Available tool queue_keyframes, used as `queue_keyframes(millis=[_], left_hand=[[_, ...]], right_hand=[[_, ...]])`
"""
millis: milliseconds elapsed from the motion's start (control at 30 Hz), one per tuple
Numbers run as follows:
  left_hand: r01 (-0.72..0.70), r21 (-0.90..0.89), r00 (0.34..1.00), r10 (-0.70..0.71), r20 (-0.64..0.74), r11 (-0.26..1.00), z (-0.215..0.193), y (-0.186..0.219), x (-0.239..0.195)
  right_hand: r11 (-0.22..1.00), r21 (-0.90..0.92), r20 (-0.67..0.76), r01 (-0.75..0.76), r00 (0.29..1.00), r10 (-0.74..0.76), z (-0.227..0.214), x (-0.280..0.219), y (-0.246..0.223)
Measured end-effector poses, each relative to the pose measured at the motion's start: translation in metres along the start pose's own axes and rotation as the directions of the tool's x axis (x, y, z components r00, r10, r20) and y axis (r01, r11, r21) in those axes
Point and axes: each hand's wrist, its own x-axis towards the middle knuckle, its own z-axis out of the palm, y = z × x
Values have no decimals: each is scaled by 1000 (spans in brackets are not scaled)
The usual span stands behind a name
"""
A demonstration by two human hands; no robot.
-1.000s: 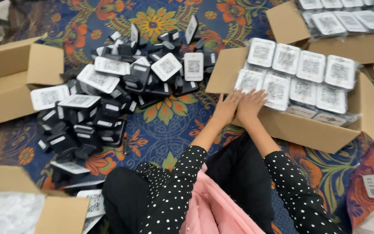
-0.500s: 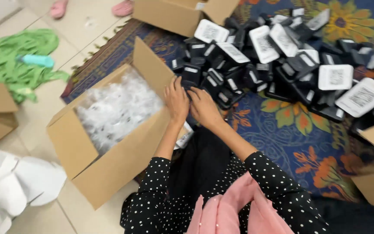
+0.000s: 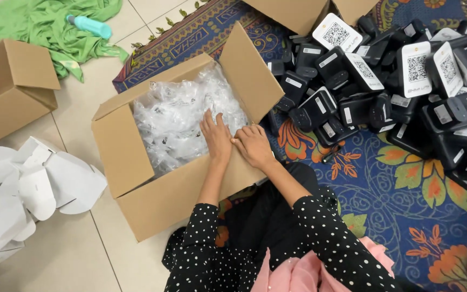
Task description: The person packs small electronic components with labels into plastic bags and places them into cardboard shipping boxes while sitting on the floor.
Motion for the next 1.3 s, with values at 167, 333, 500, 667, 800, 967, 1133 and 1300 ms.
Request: queue_keyframes(millis=[167, 333, 500, 667, 800, 967, 1133, 1300], left_hand=[[81, 149, 992, -64, -110, 986, -37, 21, 18], [232, 258, 972, -211, -107, 938, -11, 4, 22], [234, 326, 971, -208, -113, 916, -6, 0, 18], [-27, 240, 979, 74, -189, 970, -14, 14, 0], [-333, 147, 898, 361, -251, 931, -19, 18, -11], [-301, -189, 915, 228, -332, 935, -30, 80, -30], [-119, -744, 959, -118, -258, 658, -61, 222, -62], [-51, -961, 969, 247, 18, 270, -64, 331, -120]], right_hand=[[997, -17, -24, -72, 997, 72, 4, 11, -8], [998, -28, -32, -59, 998, 58, 5, 11, -5], [997, -56, -16, -54, 998, 53, 6, 9, -3], [998, -58, 1, -16, 1000, 16, 5, 2, 5], [996, -5, 39, 92, 995, -92, 20, -3, 35], [751, 637, 7, -175, 975, 221, -14, -39, 68], [301, 906, 26, -297, 750, 661, -117, -131, 68], [128, 986, -163, 103, 520, 839, -179, -252, 106]])
